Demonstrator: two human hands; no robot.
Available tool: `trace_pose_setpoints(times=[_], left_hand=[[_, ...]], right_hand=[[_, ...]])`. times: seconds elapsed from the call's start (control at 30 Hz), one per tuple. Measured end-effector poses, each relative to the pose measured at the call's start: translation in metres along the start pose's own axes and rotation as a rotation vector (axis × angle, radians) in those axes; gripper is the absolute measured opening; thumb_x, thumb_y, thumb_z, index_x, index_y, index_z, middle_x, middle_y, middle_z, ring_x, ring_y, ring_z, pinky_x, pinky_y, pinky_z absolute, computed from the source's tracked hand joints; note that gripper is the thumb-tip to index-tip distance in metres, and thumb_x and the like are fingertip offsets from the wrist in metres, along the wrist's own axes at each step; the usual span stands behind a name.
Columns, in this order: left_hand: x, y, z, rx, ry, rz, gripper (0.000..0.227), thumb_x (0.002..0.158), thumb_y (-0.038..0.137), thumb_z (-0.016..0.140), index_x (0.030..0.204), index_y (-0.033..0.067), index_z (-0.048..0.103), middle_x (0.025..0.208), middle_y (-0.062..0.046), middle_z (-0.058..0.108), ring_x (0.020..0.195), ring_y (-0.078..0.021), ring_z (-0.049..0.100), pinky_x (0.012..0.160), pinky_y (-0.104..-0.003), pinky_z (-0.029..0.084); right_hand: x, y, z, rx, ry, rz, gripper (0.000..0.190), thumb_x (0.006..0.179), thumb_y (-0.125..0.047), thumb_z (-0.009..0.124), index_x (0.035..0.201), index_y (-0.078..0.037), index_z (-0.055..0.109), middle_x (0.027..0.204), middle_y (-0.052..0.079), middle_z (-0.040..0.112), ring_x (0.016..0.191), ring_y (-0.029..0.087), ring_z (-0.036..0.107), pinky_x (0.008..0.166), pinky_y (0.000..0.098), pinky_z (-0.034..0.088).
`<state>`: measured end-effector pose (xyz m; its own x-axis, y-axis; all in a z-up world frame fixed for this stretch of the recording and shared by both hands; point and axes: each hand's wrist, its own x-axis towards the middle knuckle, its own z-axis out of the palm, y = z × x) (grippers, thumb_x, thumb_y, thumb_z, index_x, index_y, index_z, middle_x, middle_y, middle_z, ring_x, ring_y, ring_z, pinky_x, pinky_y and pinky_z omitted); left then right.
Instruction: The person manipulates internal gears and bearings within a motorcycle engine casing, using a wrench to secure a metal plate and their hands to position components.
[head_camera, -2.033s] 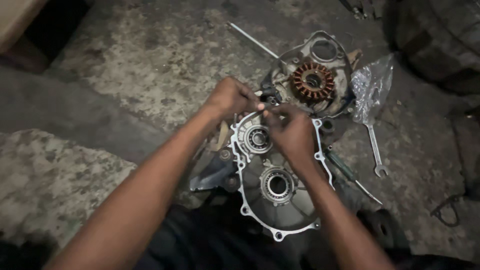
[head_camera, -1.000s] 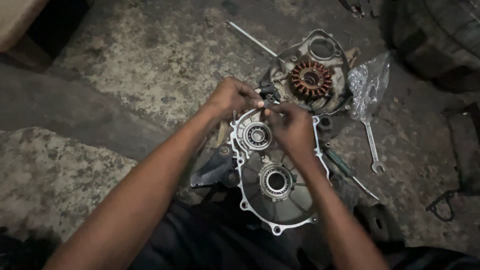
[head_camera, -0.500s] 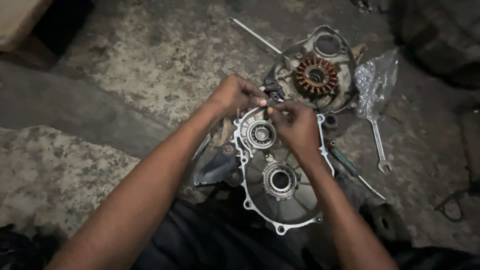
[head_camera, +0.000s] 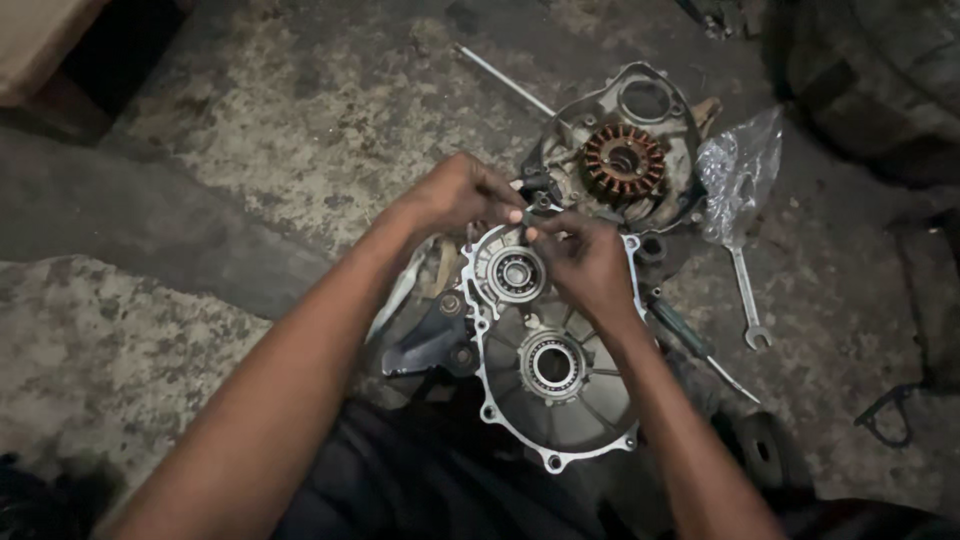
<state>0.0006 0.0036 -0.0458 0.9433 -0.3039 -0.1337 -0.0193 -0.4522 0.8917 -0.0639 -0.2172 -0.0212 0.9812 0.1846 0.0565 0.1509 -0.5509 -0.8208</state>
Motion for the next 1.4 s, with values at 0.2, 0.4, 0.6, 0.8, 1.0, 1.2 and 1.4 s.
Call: trace_pose_setpoints(times=[0.2, 0.4, 0.6, 0.8, 1.0, 1.2, 1.4], left_hand=[[-0.006, 0.000, 0.006, -0.028, 0.067, 0.013, 0.019, 0.082, 0.018, 0.085, 0.099, 0.0132, 0.084, 0.089, -0.005, 0.082, 0.075, -0.0111, 0.072, 0.070, -0.029, 0.057], [-0.005, 0.004, 0.008, 0.017, 0.079, -0.013, 0.020, 0.081, 0.019, 0.084, 0.101, 0.0142, 0.083, 0.087, -0.004, 0.081, 0.074, -0.0106, 0.072, 0.068, -0.030, 0.058], [-0.003, -0.005, 0.011, -0.006, 0.137, 0.100, 0.022, 0.081, 0.021, 0.086, 0.102, 0.0128, 0.083, 0.091, -0.002, 0.080, 0.079, -0.0104, 0.074, 0.074, -0.029, 0.058], [-0.003, -0.003, 0.010, -0.044, 0.089, 0.034, 0.022, 0.081, 0.019, 0.085, 0.101, 0.0115, 0.082, 0.090, -0.004, 0.081, 0.079, -0.0120, 0.074, 0.074, -0.030, 0.059], [0.000, 0.001, 0.003, 0.075, 0.074, 0.103, 0.024, 0.079, 0.021, 0.087, 0.101, 0.0138, 0.083, 0.094, -0.005, 0.081, 0.084, -0.0146, 0.075, 0.078, -0.031, 0.058], [0.003, 0.010, -0.009, 0.140, -0.049, -0.017, 0.027, 0.077, 0.022, 0.085, 0.104, 0.0186, 0.082, 0.098, -0.003, 0.081, 0.086, -0.0155, 0.076, 0.080, -0.033, 0.059], [-0.003, 0.010, -0.009, 0.188, -0.028, 0.017, 0.025, 0.077, 0.027, 0.086, 0.100, 0.0171, 0.083, 0.094, -0.005, 0.081, 0.084, -0.0162, 0.076, 0.079, -0.033, 0.058]], right_hand=[[0.004, 0.002, 0.005, 0.031, 0.051, -0.084, 0.024, 0.089, -0.024, 0.078, 0.100, -0.002, 0.078, 0.086, 0.009, 0.077, 0.072, 0.012, 0.068, 0.064, 0.0295, 0.052], [0.003, 0.000, 0.007, -0.048, 0.099, -0.072, 0.023, 0.087, -0.023, 0.080, 0.100, -0.004, 0.078, 0.092, 0.011, 0.078, 0.075, 0.016, 0.072, 0.066, 0.0322, 0.054], [0.006, 0.004, 0.013, 0.007, 0.157, -0.072, 0.022, 0.089, -0.024, 0.079, 0.096, -0.004, 0.077, 0.086, 0.012, 0.077, 0.072, 0.017, 0.073, 0.066, 0.0324, 0.056], [-0.004, 0.002, 0.015, -0.084, 0.195, -0.146, 0.023, 0.089, -0.024, 0.078, 0.100, -0.003, 0.077, 0.083, 0.013, 0.076, 0.067, 0.020, 0.071, 0.062, 0.0331, 0.052], [-0.003, -0.003, 0.015, -0.143, 0.225, -0.190, 0.026, 0.087, -0.025, 0.081, 0.101, -0.004, 0.077, 0.085, 0.013, 0.076, 0.065, 0.017, 0.068, 0.061, 0.0339, 0.052], [0.003, -0.010, -0.014, -0.262, -0.093, 0.063, 0.025, 0.083, -0.027, 0.081, 0.103, -0.012, 0.079, 0.072, 0.010, 0.074, 0.060, 0.015, 0.065, 0.057, 0.0356, 0.050], [0.015, -0.012, -0.051, -0.405, -0.090, 0.126, 0.034, 0.081, -0.035, 0.087, 0.110, -0.017, 0.081, 0.084, 0.008, 0.078, 0.070, 0.015, 0.068, 0.064, 0.0338, 0.051]])
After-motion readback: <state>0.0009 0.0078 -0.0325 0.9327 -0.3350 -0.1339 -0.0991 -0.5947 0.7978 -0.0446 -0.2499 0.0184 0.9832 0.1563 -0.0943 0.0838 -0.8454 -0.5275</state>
